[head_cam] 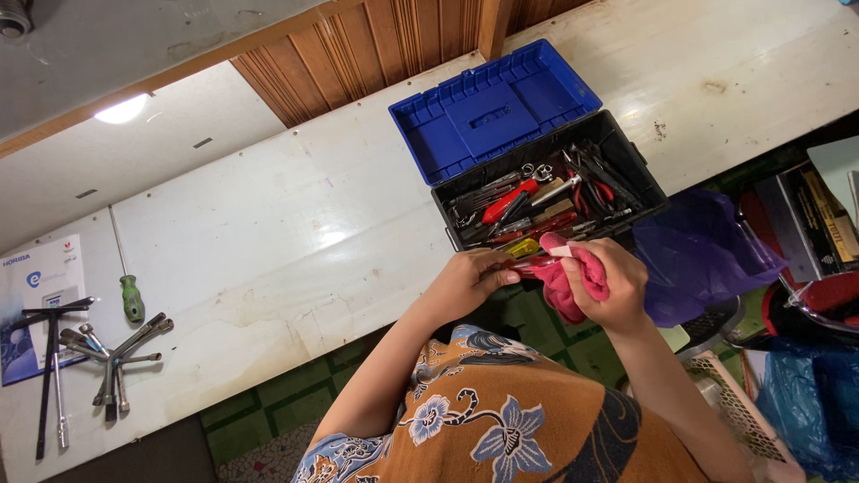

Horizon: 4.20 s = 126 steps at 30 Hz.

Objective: The person takes screwdrivers, wrenches and socket tools out of an open toolbox and wipes each one with a pink cloth, laying the wiped tools on the white workbench next to the box.

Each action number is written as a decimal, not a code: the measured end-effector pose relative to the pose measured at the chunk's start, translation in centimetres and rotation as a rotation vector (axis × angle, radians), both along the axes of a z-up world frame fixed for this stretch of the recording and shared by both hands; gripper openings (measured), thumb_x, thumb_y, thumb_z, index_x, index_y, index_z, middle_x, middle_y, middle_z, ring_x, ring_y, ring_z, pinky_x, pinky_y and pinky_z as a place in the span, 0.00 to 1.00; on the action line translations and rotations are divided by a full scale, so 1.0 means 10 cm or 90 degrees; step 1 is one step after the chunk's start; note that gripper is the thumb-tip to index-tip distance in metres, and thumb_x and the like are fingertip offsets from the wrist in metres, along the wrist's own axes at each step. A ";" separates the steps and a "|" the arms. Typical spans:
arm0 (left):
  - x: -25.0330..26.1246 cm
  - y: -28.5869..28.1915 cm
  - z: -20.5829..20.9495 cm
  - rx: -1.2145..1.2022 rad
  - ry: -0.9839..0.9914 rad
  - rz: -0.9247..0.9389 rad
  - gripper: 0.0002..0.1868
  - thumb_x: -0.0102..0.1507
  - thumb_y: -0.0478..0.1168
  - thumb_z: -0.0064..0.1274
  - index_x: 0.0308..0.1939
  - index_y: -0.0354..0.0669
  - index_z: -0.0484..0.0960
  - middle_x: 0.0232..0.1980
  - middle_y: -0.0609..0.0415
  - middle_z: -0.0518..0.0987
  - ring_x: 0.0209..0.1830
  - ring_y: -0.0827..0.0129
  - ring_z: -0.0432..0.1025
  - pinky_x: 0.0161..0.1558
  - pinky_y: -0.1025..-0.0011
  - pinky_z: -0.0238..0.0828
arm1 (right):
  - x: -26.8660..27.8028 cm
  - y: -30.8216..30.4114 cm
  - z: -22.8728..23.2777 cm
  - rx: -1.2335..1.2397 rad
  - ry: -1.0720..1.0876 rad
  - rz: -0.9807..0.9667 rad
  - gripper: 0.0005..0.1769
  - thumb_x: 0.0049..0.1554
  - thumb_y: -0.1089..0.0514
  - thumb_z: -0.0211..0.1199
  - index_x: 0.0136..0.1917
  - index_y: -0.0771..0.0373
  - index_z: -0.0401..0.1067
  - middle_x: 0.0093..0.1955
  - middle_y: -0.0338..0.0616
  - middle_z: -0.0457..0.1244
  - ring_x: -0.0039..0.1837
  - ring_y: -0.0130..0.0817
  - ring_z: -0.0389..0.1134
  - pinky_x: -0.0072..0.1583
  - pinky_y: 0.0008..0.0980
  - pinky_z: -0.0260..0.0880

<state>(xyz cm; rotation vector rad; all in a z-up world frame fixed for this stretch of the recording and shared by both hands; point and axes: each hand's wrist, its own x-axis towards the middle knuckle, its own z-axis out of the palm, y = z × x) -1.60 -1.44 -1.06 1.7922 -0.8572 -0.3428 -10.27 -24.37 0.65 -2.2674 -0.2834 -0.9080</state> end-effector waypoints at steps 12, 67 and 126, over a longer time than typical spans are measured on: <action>0.02 0.12 0.12 0.104 -0.435 0.019 0.21 0.62 0.45 0.61 0.55 0.35 0.83 0.39 0.52 0.79 0.42 0.62 0.76 0.41 0.65 0.75 | 0.09 0.26 0.21 -0.326 0.229 0.107 0.39 0.52 0.38 0.68 0.67 0.64 0.67 0.56 0.52 0.69 0.59 0.48 0.71 0.63 0.49 0.65; -0.04 0.24 -0.06 0.083 -0.376 0.109 0.19 0.62 0.50 0.62 0.46 0.37 0.85 0.35 0.52 0.83 0.36 0.60 0.78 0.35 0.65 0.74 | 0.14 0.29 0.07 -0.290 0.288 0.126 0.37 0.54 0.48 0.69 0.73 0.58 0.63 0.58 0.45 0.68 0.61 0.42 0.69 0.64 0.47 0.65; -0.22 -0.13 0.17 0.308 -0.275 0.339 0.15 0.67 0.48 0.54 0.31 0.43 0.84 0.30 0.50 0.80 0.34 0.54 0.75 0.39 0.56 0.69 | 0.55 -0.08 -0.40 0.046 0.503 0.325 0.17 0.63 0.50 0.60 0.55 0.65 0.78 0.45 0.51 0.74 0.47 0.33 0.77 0.49 0.30 0.74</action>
